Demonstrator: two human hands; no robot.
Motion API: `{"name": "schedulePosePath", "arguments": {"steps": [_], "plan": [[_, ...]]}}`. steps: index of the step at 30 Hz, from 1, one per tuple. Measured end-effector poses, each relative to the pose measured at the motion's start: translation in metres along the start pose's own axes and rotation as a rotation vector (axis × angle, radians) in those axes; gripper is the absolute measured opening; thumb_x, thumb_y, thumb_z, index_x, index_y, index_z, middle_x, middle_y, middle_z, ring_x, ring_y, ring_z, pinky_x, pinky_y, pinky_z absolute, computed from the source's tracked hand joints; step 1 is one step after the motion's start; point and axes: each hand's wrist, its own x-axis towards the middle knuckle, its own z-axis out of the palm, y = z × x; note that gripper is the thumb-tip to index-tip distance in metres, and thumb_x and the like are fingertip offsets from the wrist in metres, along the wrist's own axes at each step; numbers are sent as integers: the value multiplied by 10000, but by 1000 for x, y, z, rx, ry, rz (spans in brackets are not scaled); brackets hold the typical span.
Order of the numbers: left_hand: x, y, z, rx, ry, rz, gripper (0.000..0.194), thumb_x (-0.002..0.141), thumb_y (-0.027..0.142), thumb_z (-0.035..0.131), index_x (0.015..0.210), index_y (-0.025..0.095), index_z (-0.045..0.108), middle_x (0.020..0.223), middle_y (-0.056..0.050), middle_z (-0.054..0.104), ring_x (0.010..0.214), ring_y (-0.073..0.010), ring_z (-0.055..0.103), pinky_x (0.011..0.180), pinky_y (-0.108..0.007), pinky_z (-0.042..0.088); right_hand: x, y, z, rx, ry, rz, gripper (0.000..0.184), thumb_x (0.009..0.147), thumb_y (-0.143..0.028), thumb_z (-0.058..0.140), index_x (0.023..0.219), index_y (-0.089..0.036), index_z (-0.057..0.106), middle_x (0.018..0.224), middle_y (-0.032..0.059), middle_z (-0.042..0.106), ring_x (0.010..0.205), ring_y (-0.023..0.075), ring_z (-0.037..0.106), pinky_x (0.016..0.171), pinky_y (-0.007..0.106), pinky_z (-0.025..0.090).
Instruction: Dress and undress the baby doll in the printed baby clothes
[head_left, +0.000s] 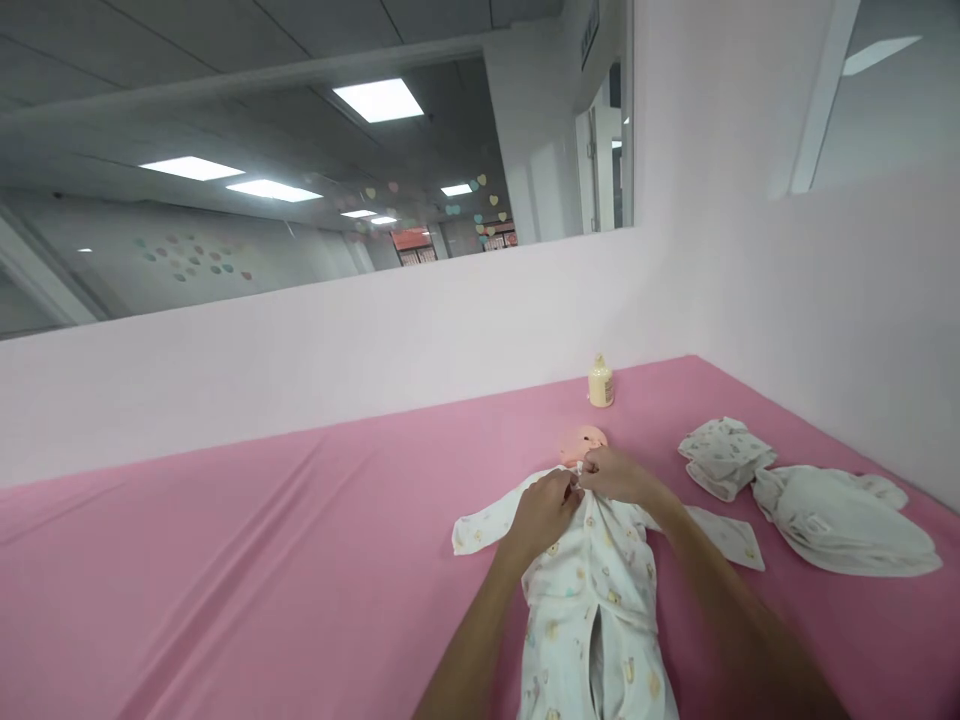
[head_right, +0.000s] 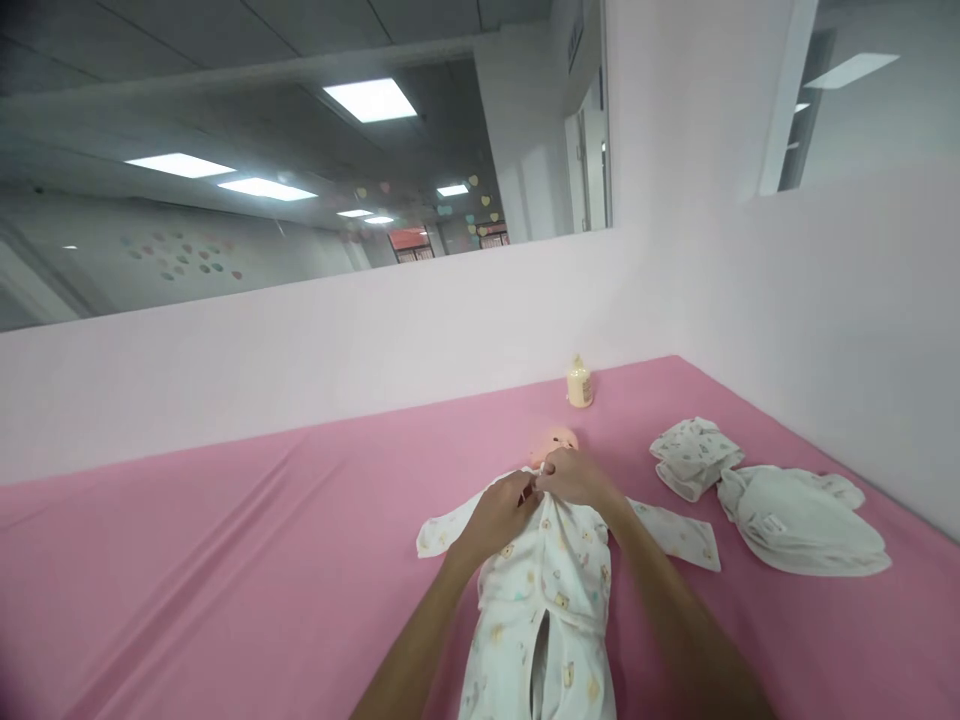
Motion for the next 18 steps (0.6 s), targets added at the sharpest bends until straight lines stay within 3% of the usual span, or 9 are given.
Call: {"name": "schedulePosePath", "arguments": {"steps": [4, 10, 14, 18], "plan": [[0, -4, -2, -50, -19, 42, 137, 826, 180, 385, 689, 194, 383, 768, -13, 579, 709, -157, 490, 629, -277, 292, -4, 1, 0, 104, -93, -4, 180, 683, -165, 451, 577, -198, 309, 495, -65, 288, 462, 70, 298, 464, 236, 182], [2, -6, -7, -155, -40, 62, 152, 751, 152, 415, 632, 183, 326, 655, 18, 468, 648, -129, 404, 613, -272, 254, -4, 2, 3, 49, -157, 12, 173, 741, -151, 428, 581, -192, 377, 471, -56, 412, 460, 84, 397, 482, 226, 243], [1, -7, -15, -259, -25, 65, 197, 770, 191, 420, 622, 181, 291, 626, 34, 389, 619, -115, 346, 588, -265, 235, -7, 5, 12, -12, -53, 38, 167, 747, -119, 441, 593, -179, 421, 577, -27, 500, 568, 100, 448, 532, 232, 255], [-1, -9, -18, -230, -5, -6, 209, 797, 248, 432, 642, 187, 306, 639, 35, 410, 620, -118, 358, 577, -266, 231, -33, -7, 31, -40, 177, 122, 110, 864, -243, 422, 796, -184, 485, 767, 10, 587, 709, 147, 513, 626, 254, 321]]}}
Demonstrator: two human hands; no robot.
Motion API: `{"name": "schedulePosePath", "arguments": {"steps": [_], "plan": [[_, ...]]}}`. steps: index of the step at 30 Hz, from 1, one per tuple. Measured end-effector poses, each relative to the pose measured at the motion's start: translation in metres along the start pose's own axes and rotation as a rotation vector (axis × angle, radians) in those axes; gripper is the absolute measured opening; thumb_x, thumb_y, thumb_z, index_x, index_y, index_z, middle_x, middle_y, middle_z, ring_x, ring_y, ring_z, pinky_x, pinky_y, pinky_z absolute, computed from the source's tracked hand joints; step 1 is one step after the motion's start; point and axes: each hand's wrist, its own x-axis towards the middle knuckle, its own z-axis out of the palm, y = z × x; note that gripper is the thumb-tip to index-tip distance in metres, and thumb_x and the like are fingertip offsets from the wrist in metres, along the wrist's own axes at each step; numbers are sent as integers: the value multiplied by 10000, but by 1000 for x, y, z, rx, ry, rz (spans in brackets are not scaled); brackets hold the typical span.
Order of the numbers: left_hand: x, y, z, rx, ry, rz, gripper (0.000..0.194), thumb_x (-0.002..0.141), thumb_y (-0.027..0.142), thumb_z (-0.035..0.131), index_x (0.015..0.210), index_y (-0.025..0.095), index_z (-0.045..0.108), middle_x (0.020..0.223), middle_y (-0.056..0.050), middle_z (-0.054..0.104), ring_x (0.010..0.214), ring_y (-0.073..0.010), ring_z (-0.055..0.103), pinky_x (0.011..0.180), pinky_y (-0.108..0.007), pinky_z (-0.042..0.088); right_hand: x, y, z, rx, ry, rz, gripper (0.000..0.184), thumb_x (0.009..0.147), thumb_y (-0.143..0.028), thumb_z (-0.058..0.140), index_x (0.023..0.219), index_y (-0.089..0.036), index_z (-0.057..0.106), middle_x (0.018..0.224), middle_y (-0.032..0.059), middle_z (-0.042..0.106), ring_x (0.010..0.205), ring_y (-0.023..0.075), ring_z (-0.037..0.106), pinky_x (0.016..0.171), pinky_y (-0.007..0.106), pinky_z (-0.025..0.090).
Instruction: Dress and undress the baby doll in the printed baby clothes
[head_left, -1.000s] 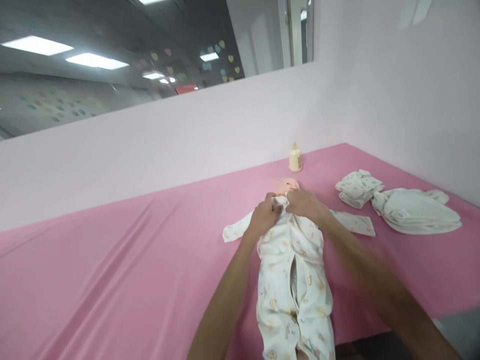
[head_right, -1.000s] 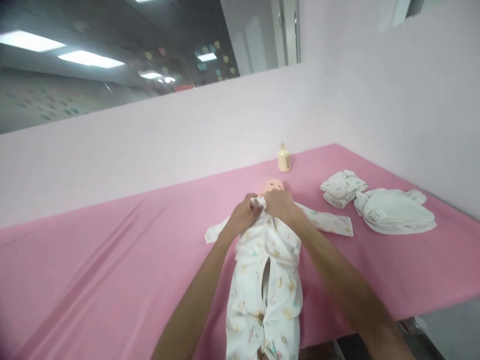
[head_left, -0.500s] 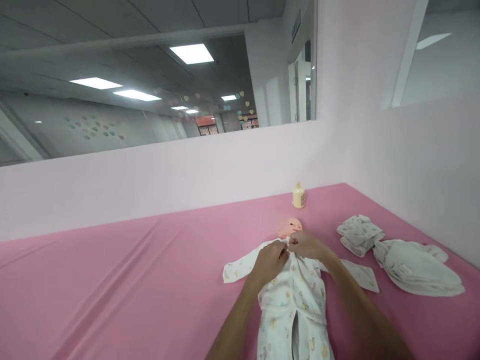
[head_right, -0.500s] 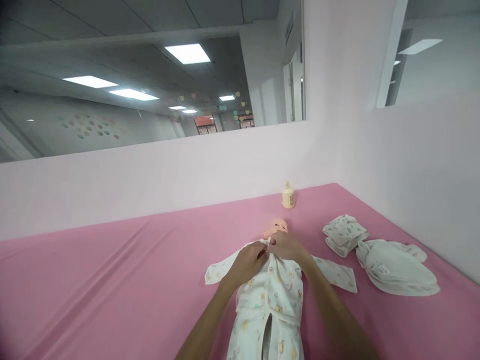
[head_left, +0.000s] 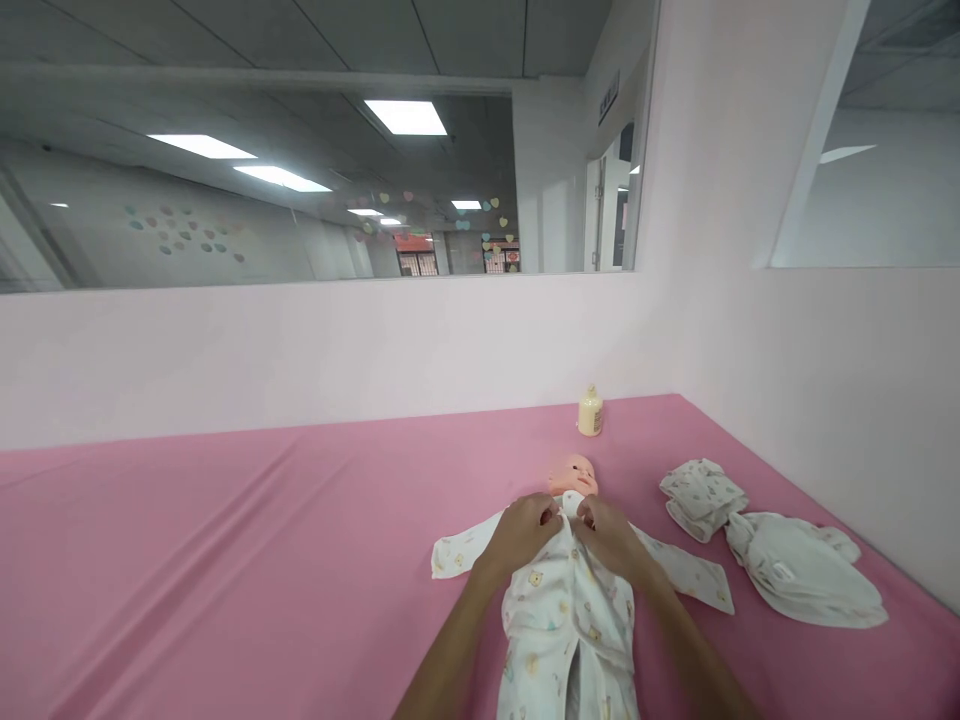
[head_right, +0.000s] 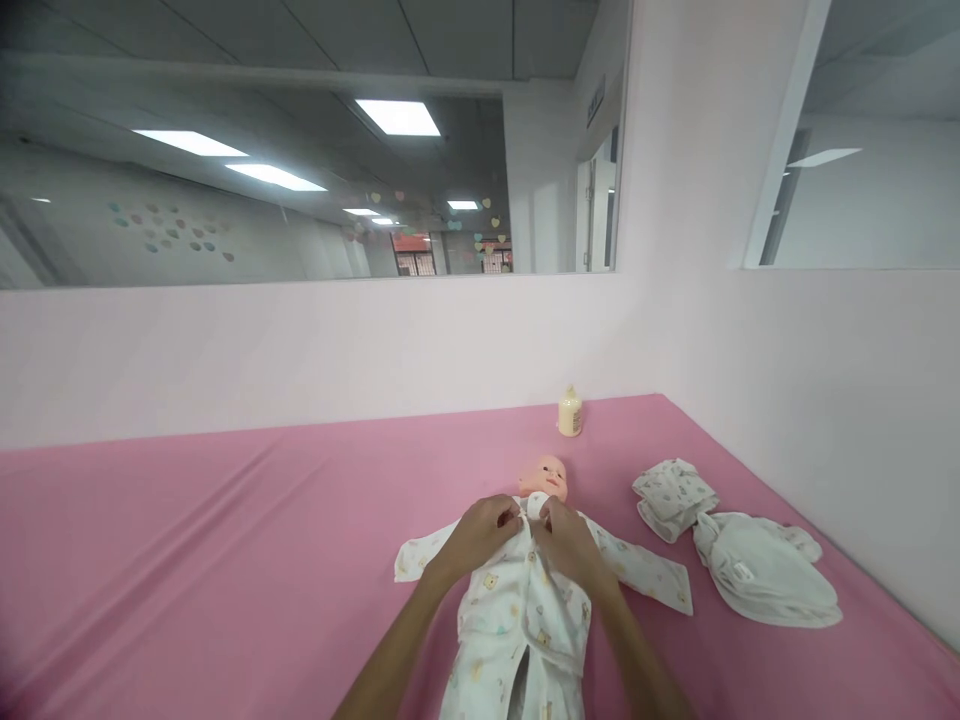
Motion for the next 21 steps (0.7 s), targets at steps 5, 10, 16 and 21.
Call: {"name": "schedulePosePath", "arguments": {"steps": [5, 10, 16, 21], "plan": [[-3, -3, 1, 117, -69, -13, 195, 823, 266, 419, 658, 190, 347, 678, 20, 498, 642, -133, 419, 582, -275, 249, -46, -25, 29, -238, 169, 54, 70, 848, -234, 497, 879, -187, 538, 952, 72, 613, 910, 232, 555, 762, 320, 363], [-12, 6, -1, 202, -86, 12, 64, 823, 219, 392, 843, 213, 452, 836, -9, 581, 735, -163, 513, 618, -274, 315, -52, -29, 38, -341, 179, 101, 205, 907, -124, 373, 893, -177, 571, 949, 69, 632, 897, 212, 581, 722, 313, 333], [-26, 21, 0, 255, -195, 90, 237, 810, 194, 429, 1031, 228, 510, 1045, -41, 609, 897, -198, 581, 707, -284, 398, -54, -27, 26, -384, 183, 189, 181, 920, -155, 417, 873, -164, 592, 938, 64, 650, 867, 193, 591, 645, 295, 277], [-33, 22, 1, 312, -234, 122, 286, 834, 224, 467, 1109, 223, 546, 1114, -72, 598, 939, -238, 604, 754, -323, 436, -60, -25, 28, -468, 163, 184, 206, 930, -181, 407, 829, -160, 585, 896, 88, 643, 815, 210, 601, 600, 306, 229]]}}
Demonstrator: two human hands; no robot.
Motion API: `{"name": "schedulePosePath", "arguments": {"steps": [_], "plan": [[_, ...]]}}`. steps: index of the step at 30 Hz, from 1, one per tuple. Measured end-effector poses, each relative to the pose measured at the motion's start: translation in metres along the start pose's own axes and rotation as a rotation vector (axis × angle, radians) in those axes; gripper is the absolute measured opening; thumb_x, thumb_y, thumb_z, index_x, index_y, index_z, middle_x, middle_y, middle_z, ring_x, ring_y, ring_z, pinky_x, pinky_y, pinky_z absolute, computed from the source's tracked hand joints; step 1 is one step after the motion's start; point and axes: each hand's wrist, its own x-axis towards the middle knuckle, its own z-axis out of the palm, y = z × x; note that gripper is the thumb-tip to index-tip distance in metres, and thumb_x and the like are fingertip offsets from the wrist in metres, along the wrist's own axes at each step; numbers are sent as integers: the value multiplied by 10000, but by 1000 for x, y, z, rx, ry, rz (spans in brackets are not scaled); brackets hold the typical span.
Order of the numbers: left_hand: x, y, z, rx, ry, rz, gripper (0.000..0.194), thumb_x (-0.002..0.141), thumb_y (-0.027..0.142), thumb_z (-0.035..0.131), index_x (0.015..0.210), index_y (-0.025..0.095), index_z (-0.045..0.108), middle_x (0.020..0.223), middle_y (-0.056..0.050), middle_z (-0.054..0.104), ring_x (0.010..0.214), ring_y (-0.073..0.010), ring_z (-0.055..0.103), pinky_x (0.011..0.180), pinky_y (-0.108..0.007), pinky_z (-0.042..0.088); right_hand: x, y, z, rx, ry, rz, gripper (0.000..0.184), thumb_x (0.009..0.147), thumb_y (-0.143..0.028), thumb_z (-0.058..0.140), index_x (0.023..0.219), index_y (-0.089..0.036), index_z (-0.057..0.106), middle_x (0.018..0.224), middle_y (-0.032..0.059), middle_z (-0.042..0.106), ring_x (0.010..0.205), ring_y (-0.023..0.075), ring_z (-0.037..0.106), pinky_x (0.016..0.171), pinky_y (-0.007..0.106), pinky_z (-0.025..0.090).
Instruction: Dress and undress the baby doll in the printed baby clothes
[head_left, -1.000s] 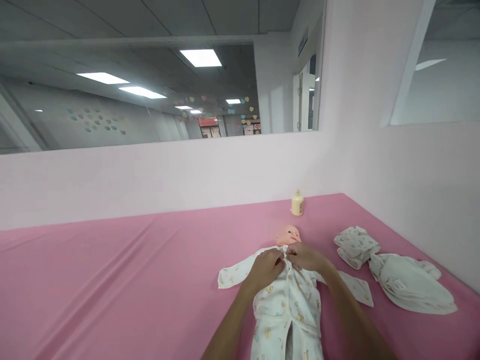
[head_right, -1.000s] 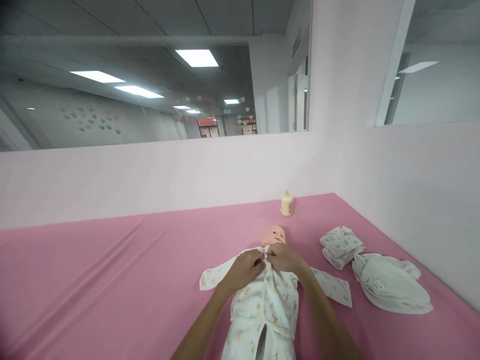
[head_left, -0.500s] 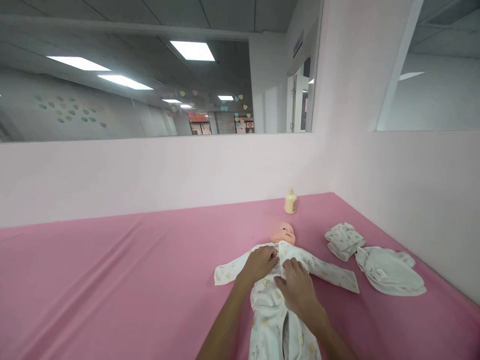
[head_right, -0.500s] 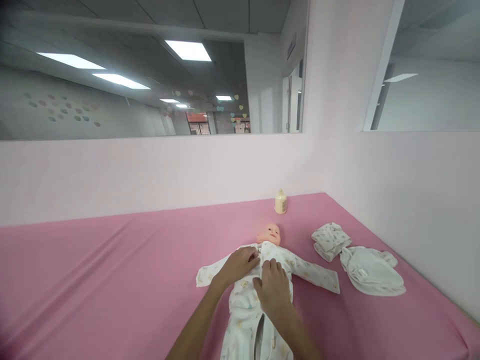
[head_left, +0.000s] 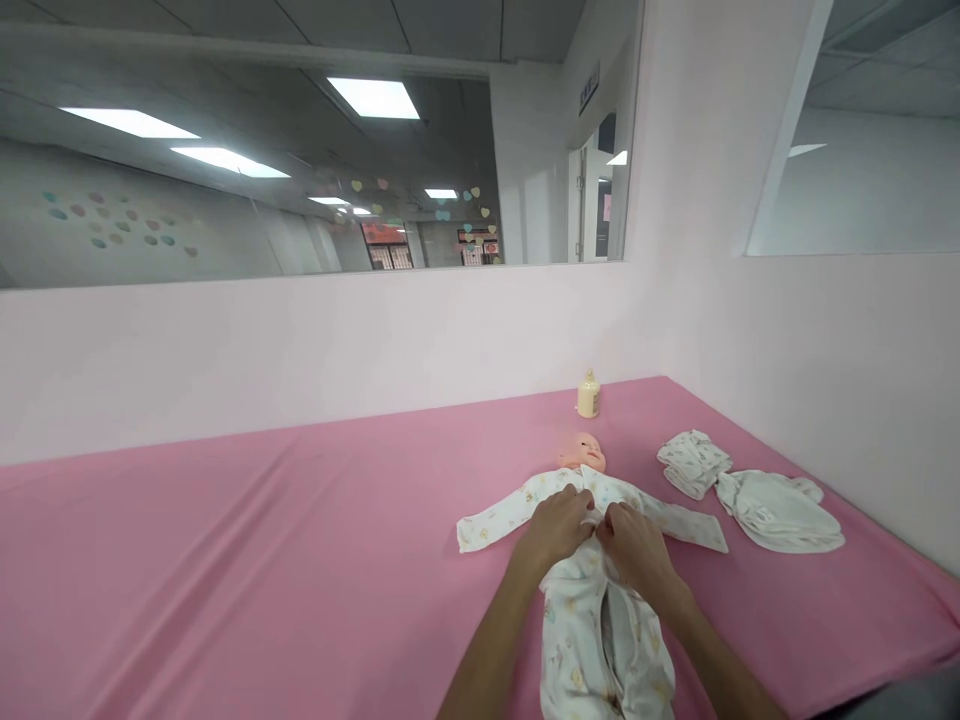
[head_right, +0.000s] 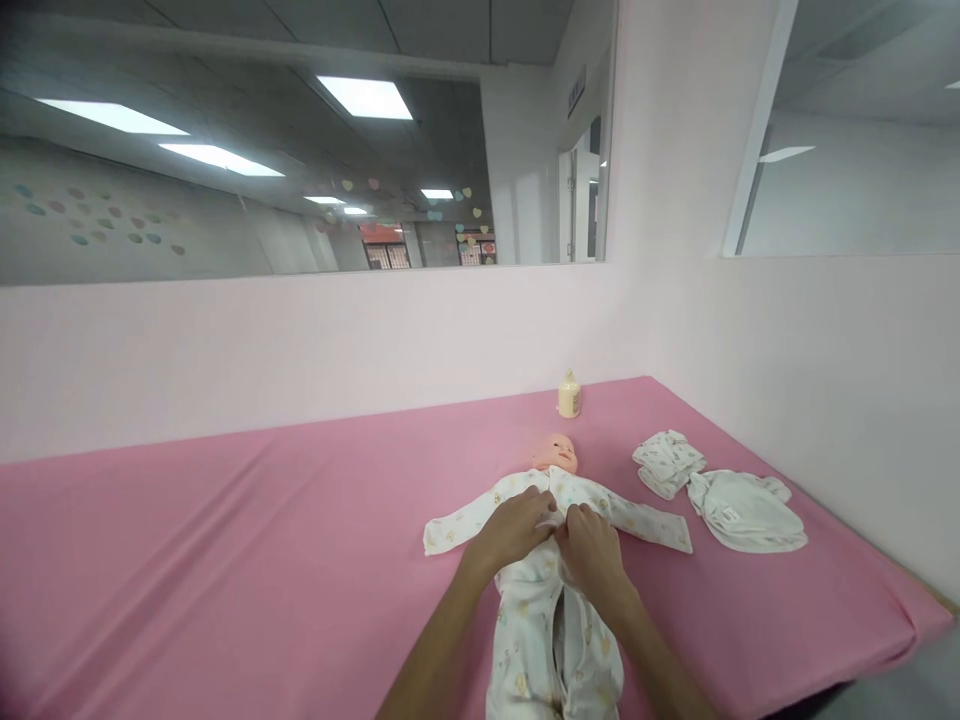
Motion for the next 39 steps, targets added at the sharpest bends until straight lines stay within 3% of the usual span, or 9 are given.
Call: {"name": "schedulePosePath", "arguments": {"steps": [4, 8, 13, 17, 20, 25, 31, 39], "plan": [[-2, 4, 2, 14, -1, 7, 197, 846, 162, 434, 949, 177, 601, 1010, -98, 619, 877, -238, 618, 708, -321, 433, 2, 4, 6, -43, 48, -82, 216, 932, -175, 395, 794, -167, 561, 869, 111, 637, 792, 221, 590, 617, 311, 234], [-4, 7, 3, 1, 8, 17, 194, 842, 126, 408, 820, 166, 596, 923, -100, 626, 829, -221, 609, 677, -308, 417, 8, 10, 4, 5, 58, -68, 222, 922, -219, 415, 742, -174, 536, 813, 101, 633, 725, 203, 557, 608, 309, 230], [-5, 4, 0, -87, 38, 87, 188, 856, 204, 441, 706, 180, 550, 829, -53, 625, 781, -185, 582, 635, -274, 380, 14, 22, 0, 439, -85, -17, 207, 829, -278, 451, 658, -180, 512, 612, 6, 533, 604, 145, 472, 560, 267, 267], [-2, 0, -2, -126, 67, 156, 249, 784, 155, 461, 558, 173, 360, 674, -28, 542, 678, -159, 520, 588, -284, 313, 12, 31, 1, 672, -188, -91, 239, 820, -355, 436, 719, -169, 547, 586, -29, 465, 565, 125, 424, 553, 256, 298], [0, -2, -4, -134, 40, 187, 256, 765, 143, 456, 549, 174, 322, 670, -26, 525, 655, -152, 492, 580, -289, 298, 8, 32, 2, 692, -181, -139, 282, 846, -404, 426, 745, -171, 549, 603, -33, 439, 572, 123, 395, 562, 260, 309], [3, -4, -8, -187, -14, 189, 202, 779, 181, 466, 586, 180, 408, 720, -22, 570, 701, -161, 511, 614, -287, 334, 3, 32, 7, 618, -67, -182, 274, 878, -369, 408, 780, -167, 564, 680, 2, 517, 665, 152, 452, 625, 274, 340], [7, -8, -11, -260, -78, 212, 142, 781, 217, 448, 646, 184, 479, 746, -18, 569, 719, -160, 501, 648, -280, 354, 0, 32, 11, 685, -74, -159, 250, 895, -346, 401, 788, -173, 547, 720, 4, 532, 682, 147, 454, 639, 267, 347], [10, -11, -15, -390, -155, 231, 148, 790, 213, 449, 646, 178, 456, 701, 5, 493, 683, -136, 440, 631, -265, 347, -5, 30, 8, 737, -51, -139, 241, 902, -324, 397, 789, -174, 547, 727, 2, 539, 670, 139, 458, 640, 263, 341]]}}
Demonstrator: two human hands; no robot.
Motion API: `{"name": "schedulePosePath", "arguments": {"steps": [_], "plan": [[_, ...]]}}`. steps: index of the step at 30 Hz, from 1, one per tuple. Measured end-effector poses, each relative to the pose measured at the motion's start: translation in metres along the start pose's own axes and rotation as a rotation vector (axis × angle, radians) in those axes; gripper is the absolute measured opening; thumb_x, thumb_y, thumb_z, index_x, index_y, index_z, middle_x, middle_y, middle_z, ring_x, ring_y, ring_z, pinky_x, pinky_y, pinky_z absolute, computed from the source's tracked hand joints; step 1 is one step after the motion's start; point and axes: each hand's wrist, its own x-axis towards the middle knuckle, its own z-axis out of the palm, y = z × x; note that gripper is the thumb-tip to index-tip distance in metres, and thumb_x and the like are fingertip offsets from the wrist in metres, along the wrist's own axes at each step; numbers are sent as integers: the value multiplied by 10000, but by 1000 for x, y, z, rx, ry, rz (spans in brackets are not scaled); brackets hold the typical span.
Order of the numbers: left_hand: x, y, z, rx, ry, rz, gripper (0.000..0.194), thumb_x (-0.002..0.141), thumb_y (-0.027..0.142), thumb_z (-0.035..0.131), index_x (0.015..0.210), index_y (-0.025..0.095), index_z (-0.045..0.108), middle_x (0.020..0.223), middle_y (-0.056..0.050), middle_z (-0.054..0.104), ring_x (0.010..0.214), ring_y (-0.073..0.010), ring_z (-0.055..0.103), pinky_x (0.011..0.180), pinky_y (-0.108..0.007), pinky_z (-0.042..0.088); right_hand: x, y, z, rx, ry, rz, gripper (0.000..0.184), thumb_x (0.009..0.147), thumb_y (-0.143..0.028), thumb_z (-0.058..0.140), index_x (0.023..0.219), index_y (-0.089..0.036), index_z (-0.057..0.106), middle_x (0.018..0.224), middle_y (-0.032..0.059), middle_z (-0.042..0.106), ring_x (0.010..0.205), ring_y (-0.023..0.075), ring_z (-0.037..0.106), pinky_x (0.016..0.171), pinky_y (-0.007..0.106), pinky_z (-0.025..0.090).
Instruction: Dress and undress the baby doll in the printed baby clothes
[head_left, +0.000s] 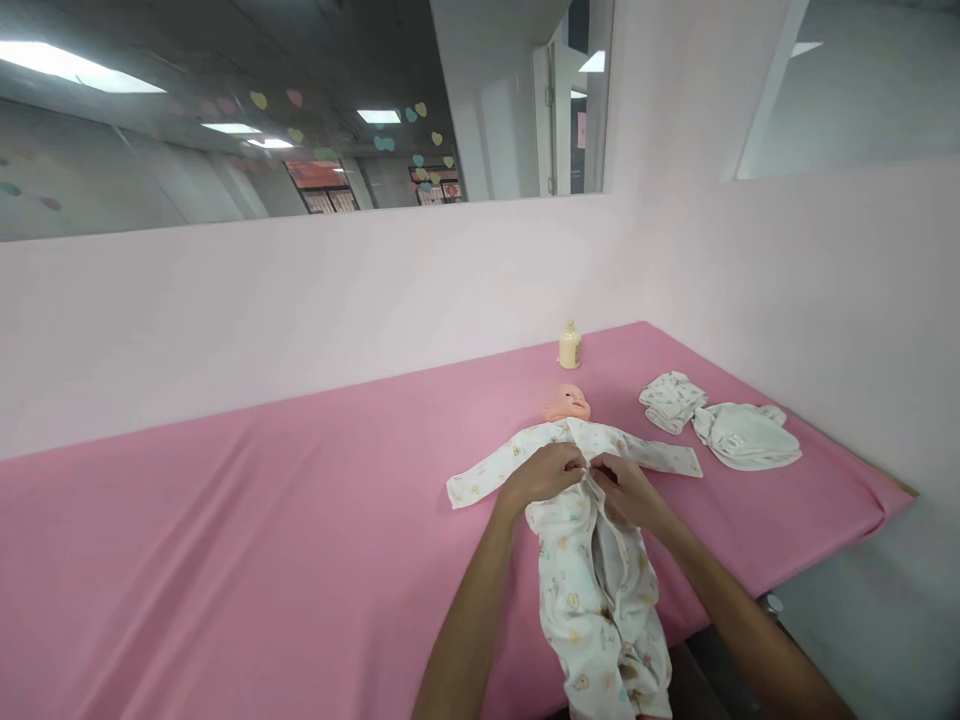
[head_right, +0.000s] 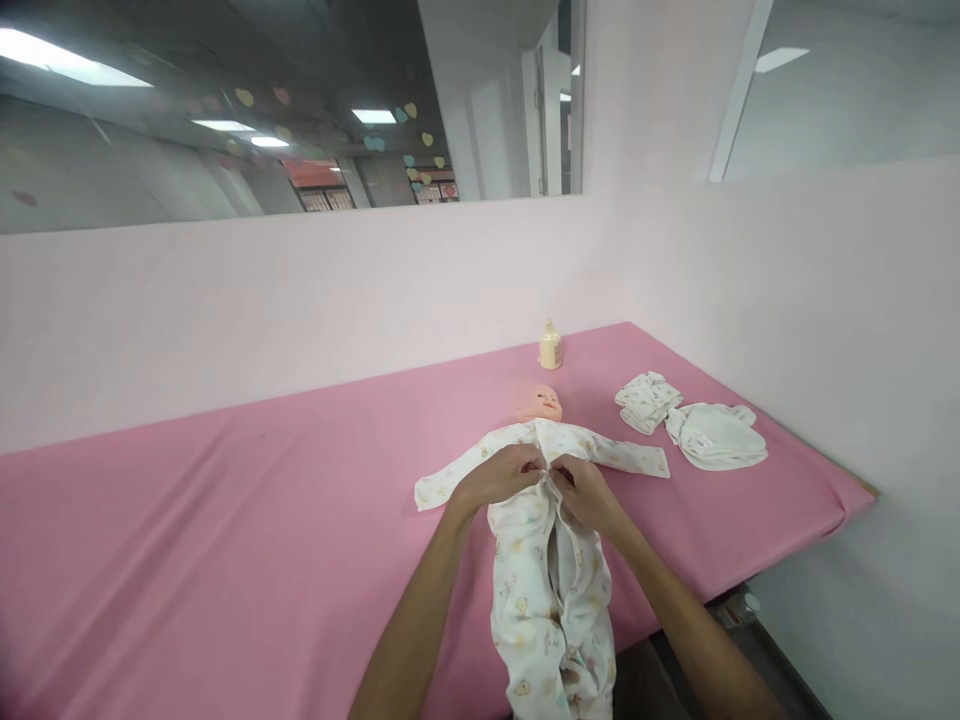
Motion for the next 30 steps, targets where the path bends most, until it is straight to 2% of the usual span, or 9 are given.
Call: {"name": "schedulePosePath", "arguments": {"steps": [5, 10, 14, 16, 19, 22, 25, 28, 30], "plan": [[2, -2, 2, -63, -25, 1, 157, 835, 249, 447, 745, 173, 552, 773, -9, 530, 727, -144, 472, 653, -264, 382, -3, 3, -1, 44, 13, -27, 209, 902, -317, 398, 816, -180, 531, 741, 3, 546, 679, 139, 464, 648, 262, 353], [2, 2, 2, -41, -23, -48, 175, 838, 277, 452, 710, 177, 518, 755, -2, 516, 718, -144, 466, 646, -263, 377, -1, 3, 7, -25, 89, -13, 151, 854, -269, 413, 735, -194, 471, 665, -14, 510, 625, 131, 442, 627, 261, 326], [-5, 1, -4, -40, 9, -128, 165, 814, 283, 464, 685, 181, 472, 756, 9, 512, 675, -127, 439, 613, -258, 350, 2, 6, 4, 42, 177, 35, 169, 827, -302, 426, 692, -201, 445, 630, -25, 455, 603, 127, 412, 595, 256, 319], [-11, -4, -11, -42, 59, -182, 180, 816, 301, 457, 679, 185, 445, 744, 15, 499, 655, -120, 418, 592, -252, 336, 4, 15, -7, 78, 256, 96, 185, 812, -337, 433, 687, -201, 448, 624, -24, 442, 601, 129, 414, 575, 254, 318], [-23, -17, -27, -9, 172, -309, 195, 828, 325, 429, 687, 190, 441, 743, 14, 507, 650, -121, 420, 582, -249, 334, 6, 38, -36, 112, 380, 221, 231, 775, -402, 453, 707, -188, 508, 642, -5, 489, 620, 139, 449, 569, 256, 335], [-39, -34, -43, 85, 282, -502, 170, 825, 315, 414, 717, 195, 470, 798, -6, 571, 694, -141, 479, 600, -257, 347, 6, 65, -71, 175, 530, 409, 262, 715, -442, 488, 704, -183, 528, 626, -7, 494, 596, 131, 446, 540, 252, 343], [-54, -54, -55, 188, 329, -701, 156, 827, 305, 399, 735, 202, 471, 854, -19, 619, 737, -160, 525, 625, -269, 354, 0, 90, -96, 146, 589, 505, 246, 707, -430, 473, 665, -188, 494, 553, -12, 446, 541, 127, 406, 495, 261, 317], [-65, -70, -61, 218, 333, -819, 142, 826, 292, 400, 747, 203, 477, 882, -36, 646, 774, -184, 560, 650, -287, 362, -6, 107, -102, 70, 569, 522, 217, 681, -389, 510, 688, -175, 542, 604, 23, 524, 600, 157, 469, 536, 280, 356], [-65, -78, -60, 210, 331, -844, 140, 831, 290, 406, 788, 204, 507, 915, -50, 663, 809, -199, 587, 662, -291, 377, -6, 108, -96, -83, 582, 484, 263, 686, -369, 513, 809, -153, 598, 778, 80, 614, 732, 206, 546, 644, 314, 426]]}}
